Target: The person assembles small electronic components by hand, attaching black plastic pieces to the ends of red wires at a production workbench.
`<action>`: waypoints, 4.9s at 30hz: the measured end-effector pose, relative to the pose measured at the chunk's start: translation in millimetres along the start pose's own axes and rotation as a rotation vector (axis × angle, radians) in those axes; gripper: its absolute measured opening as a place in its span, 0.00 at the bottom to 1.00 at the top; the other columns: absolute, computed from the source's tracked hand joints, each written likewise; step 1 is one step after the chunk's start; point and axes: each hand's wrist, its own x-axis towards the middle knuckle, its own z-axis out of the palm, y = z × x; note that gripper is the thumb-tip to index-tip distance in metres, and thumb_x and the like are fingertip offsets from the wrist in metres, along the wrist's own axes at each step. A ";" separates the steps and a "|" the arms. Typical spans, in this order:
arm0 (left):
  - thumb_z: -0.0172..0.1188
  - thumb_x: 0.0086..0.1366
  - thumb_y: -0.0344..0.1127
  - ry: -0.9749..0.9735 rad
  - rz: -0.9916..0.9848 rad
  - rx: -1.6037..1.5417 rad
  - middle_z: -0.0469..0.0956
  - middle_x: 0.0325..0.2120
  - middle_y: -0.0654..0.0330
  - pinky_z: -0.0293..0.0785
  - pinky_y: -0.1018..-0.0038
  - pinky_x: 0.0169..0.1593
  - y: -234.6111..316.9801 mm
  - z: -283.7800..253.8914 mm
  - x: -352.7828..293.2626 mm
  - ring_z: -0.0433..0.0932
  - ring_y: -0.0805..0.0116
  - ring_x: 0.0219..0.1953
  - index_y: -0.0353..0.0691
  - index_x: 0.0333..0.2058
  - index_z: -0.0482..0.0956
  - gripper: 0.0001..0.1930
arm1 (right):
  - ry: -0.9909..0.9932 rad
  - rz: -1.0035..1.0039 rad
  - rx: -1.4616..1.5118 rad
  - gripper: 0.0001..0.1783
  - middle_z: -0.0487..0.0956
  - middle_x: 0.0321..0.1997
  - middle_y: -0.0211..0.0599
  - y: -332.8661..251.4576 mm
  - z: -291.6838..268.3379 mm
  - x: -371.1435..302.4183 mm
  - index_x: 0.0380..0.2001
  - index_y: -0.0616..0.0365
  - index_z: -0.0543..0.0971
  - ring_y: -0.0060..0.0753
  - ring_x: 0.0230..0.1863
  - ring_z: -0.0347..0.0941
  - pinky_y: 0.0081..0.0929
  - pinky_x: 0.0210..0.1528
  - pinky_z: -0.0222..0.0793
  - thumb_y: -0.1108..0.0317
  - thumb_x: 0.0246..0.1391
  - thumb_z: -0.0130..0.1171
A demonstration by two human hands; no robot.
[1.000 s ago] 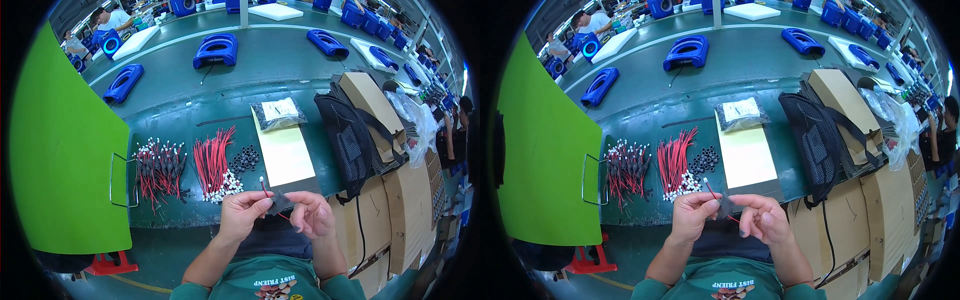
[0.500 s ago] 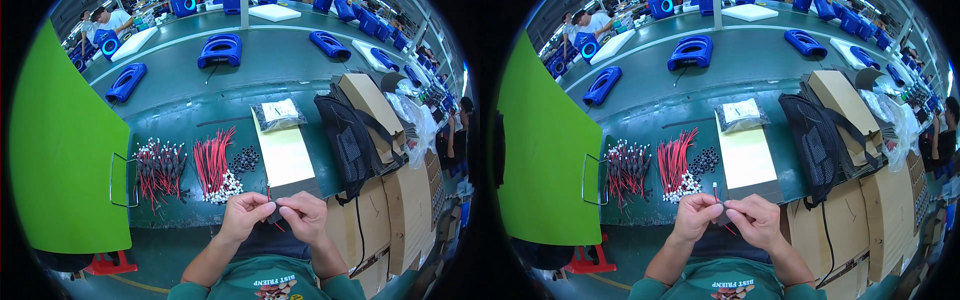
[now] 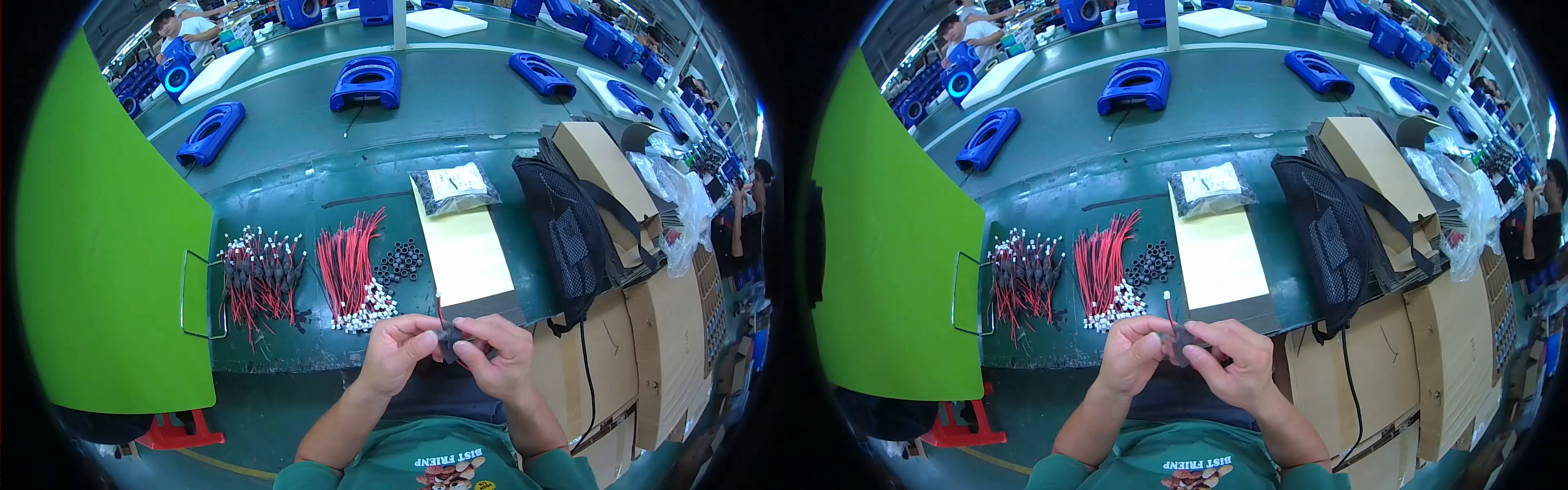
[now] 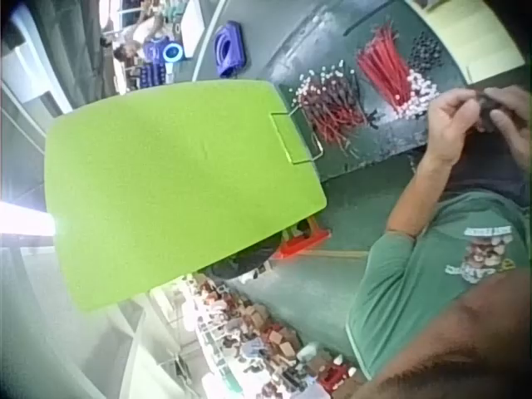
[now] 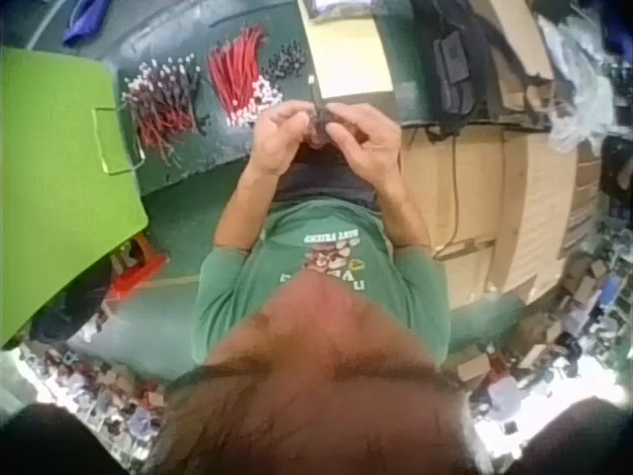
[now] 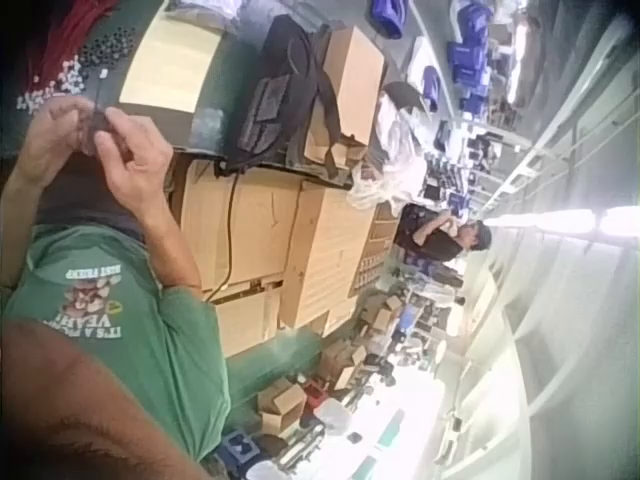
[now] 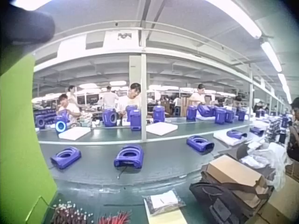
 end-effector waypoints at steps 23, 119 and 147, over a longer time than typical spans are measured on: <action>0.53 0.58 0.26 0.088 0.143 0.287 0.76 0.27 0.58 0.71 0.82 0.31 2.8 0.4 -2.9 0.74 0.76 0.26 0.30 0.36 0.74 0.07 | -0.196 0.190 0.137 0.04 0.73 0.15 0.30 4.4 -2.5 -4.6 0.24 0.62 0.78 0.13 0.16 0.64 0.14 0.18 0.58 0.73 0.43 0.60; 0.54 0.57 0.27 -0.081 -0.243 0.182 0.74 0.23 0.61 0.68 0.84 0.20 10.7 -1.1 2.2 0.70 0.78 0.17 0.33 0.30 0.72 0.03 | -0.218 0.242 0.340 0.04 0.75 0.23 0.30 8.3 -17.0 0.8 0.26 0.63 0.77 0.15 0.23 0.69 0.11 0.25 0.63 0.75 0.43 0.59; 0.46 0.63 0.31 0.010 0.038 -0.002 0.73 0.31 0.54 0.60 0.87 0.18 -14.8 5.0 3.5 0.65 0.80 0.15 0.36 0.36 0.66 0.06 | 0.090 0.596 0.731 0.11 0.77 0.27 0.43 7.6 5.2 -16.4 0.35 0.66 0.68 0.26 0.25 0.75 0.17 0.28 0.73 0.80 0.45 0.56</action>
